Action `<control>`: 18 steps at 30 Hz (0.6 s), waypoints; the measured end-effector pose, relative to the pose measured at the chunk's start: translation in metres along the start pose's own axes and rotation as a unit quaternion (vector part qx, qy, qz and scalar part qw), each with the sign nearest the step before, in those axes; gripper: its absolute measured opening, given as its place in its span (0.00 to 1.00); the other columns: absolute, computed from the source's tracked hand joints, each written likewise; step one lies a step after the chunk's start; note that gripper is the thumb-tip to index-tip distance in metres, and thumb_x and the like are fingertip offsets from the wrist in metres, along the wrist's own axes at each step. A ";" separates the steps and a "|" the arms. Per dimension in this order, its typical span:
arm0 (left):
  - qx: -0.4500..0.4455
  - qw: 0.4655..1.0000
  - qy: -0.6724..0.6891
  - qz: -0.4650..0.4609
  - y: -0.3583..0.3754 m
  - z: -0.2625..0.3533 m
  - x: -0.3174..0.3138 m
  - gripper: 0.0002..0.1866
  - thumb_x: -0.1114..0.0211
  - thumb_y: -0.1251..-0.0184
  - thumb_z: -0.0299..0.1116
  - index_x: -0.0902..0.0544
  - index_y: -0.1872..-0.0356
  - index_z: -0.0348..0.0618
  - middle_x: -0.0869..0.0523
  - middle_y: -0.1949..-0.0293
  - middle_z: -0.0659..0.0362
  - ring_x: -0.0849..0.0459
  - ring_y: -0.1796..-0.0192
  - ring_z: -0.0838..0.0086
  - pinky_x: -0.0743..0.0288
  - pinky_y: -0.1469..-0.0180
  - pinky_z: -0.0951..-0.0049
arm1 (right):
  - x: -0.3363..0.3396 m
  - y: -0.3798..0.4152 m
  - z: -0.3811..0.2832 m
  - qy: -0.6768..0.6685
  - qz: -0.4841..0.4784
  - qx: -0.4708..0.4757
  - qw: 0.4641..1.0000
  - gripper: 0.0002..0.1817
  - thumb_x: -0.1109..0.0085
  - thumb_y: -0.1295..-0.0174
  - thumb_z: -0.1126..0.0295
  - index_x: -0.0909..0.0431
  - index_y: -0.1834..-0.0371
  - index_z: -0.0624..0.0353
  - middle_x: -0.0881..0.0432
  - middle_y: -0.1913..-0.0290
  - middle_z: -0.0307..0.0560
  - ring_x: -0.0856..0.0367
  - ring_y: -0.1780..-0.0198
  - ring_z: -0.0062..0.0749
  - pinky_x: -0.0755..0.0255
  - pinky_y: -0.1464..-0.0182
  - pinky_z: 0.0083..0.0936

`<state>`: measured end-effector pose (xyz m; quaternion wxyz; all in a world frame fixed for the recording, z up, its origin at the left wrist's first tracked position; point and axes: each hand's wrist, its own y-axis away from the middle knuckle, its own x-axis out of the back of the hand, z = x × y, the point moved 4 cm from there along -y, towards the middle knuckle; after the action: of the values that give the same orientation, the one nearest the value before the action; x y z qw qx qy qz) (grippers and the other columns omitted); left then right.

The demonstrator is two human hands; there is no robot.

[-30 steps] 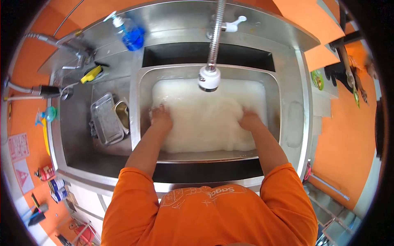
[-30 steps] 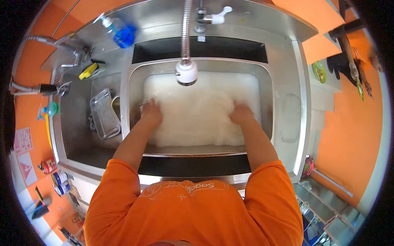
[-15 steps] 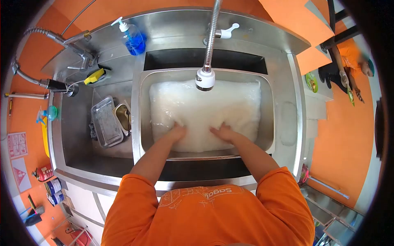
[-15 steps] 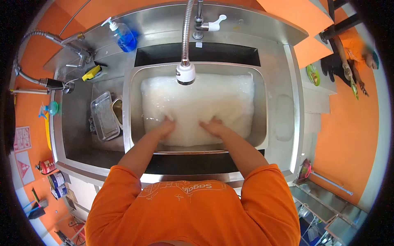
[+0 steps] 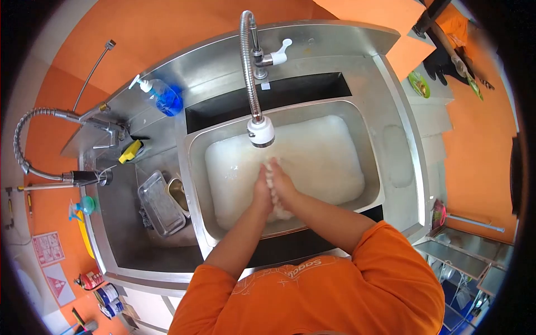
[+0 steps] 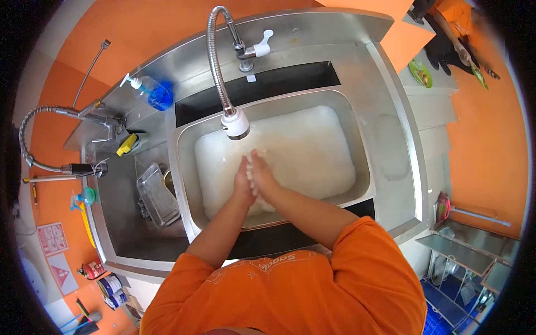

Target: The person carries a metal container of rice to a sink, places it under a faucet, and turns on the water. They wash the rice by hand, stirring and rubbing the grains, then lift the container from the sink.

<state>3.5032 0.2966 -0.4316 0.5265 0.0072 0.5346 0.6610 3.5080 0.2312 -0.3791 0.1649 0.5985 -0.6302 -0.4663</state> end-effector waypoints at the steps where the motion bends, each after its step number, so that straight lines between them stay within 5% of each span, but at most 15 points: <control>1: 0.003 1.000 0.012 0.008 -0.003 0.005 0.002 0.18 0.55 0.35 0.47 0.28 0.56 0.45 0.23 0.61 0.59 0.24 0.59 0.73 0.30 0.56 0.75 | -0.002 -0.016 0.019 0.055 0.005 0.071 0.996 0.40 0.63 0.43 0.40 0.46 0.39 0.65 0.37 0.44 0.59 0.40 0.41 0.41 0.45 0.42 0.31; 4: -0.046 0.997 0.043 -0.035 -0.004 0.000 -0.014 0.16 0.53 0.36 0.46 0.27 0.60 0.45 0.23 0.67 0.60 0.23 0.64 0.73 0.28 0.61 0.73 | 0.005 -0.025 0.000 0.157 -0.018 0.195 0.968 0.41 0.64 0.43 0.38 0.47 0.40 0.65 0.39 0.41 0.57 0.44 0.38 0.42 0.49 0.39 0.31; 5: 0.008 0.997 0.002 0.071 0.016 0.000 -0.028 0.15 0.52 0.36 0.44 0.26 0.61 0.44 0.22 0.68 0.60 0.23 0.65 0.73 0.28 0.63 0.73 | 0.008 -0.030 -0.002 0.054 -0.047 0.114 0.991 0.41 0.64 0.43 0.38 0.45 0.41 0.66 0.40 0.41 0.57 0.43 0.39 0.42 0.49 0.40 0.31; 7: 0.003 0.997 -0.019 0.068 0.008 0.005 -0.022 0.14 0.52 0.36 0.43 0.26 0.62 0.44 0.22 0.67 0.60 0.23 0.65 0.73 0.28 0.63 0.74 | 0.006 -0.037 0.007 -0.052 -0.081 0.029 0.995 0.40 0.65 0.43 0.39 0.44 0.41 0.67 0.40 0.40 0.57 0.43 0.39 0.41 0.48 0.40 0.32; 10: 0.027 0.997 -0.046 0.059 -0.015 0.006 -0.004 0.13 0.50 0.37 0.40 0.25 0.61 0.43 0.22 0.64 0.59 0.23 0.63 0.75 0.29 0.63 0.76 | 0.026 -0.080 0.034 0.039 -0.022 0.066 0.997 0.37 0.63 0.42 0.41 0.39 0.45 0.68 0.35 0.45 0.59 0.39 0.42 0.40 0.44 0.42 0.30; 11: -0.063 0.989 -0.133 0.001 -0.024 0.013 -0.004 0.12 0.49 0.37 0.38 0.24 0.61 0.43 0.22 0.63 0.59 0.24 0.62 0.75 0.29 0.62 0.75 | 0.041 -0.104 0.029 0.156 -0.039 0.136 0.978 0.34 0.61 0.42 0.43 0.36 0.47 0.65 0.32 0.48 0.58 0.36 0.44 0.40 0.42 0.43 0.31; 12: -0.156 0.962 -0.215 -0.058 -0.031 0.021 -0.005 0.11 0.48 0.38 0.37 0.24 0.61 0.43 0.22 0.62 0.58 0.24 0.61 0.76 0.29 0.61 0.75 | 0.054 -0.118 0.017 0.272 -0.055 0.202 0.939 0.31 0.58 0.43 0.45 0.33 0.49 0.63 0.29 0.51 0.57 0.33 0.47 0.40 0.40 0.45 0.31; 14: -0.235 0.913 -0.331 -0.028 -0.046 0.037 0.020 0.10 0.48 0.38 0.34 0.24 0.60 0.42 0.22 0.61 0.58 0.24 0.60 0.76 0.30 0.59 0.74 | 0.079 -0.116 -0.014 0.487 -0.097 0.232 0.836 0.24 0.57 0.43 0.50 0.30 0.51 0.56 0.25 0.56 0.54 0.30 0.51 0.45 0.37 0.47 0.33; 18: -0.437 0.726 -0.530 0.036 -0.043 0.082 0.073 0.12 0.46 0.40 0.30 0.26 0.58 0.35 0.23 0.56 0.55 0.27 0.51 0.69 0.35 0.48 0.71 | 0.125 -0.082 -0.082 0.706 0.149 0.222 0.656 0.20 0.57 0.42 0.53 0.29 0.52 0.52 0.30 0.51 0.49 0.31 0.49 0.42 0.36 0.49 0.39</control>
<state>3.5473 0.3999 -0.4671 0.6449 0.1440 -0.1802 0.7286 3.5913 0.0981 -0.4456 0.4893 0.6645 -0.4895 0.2816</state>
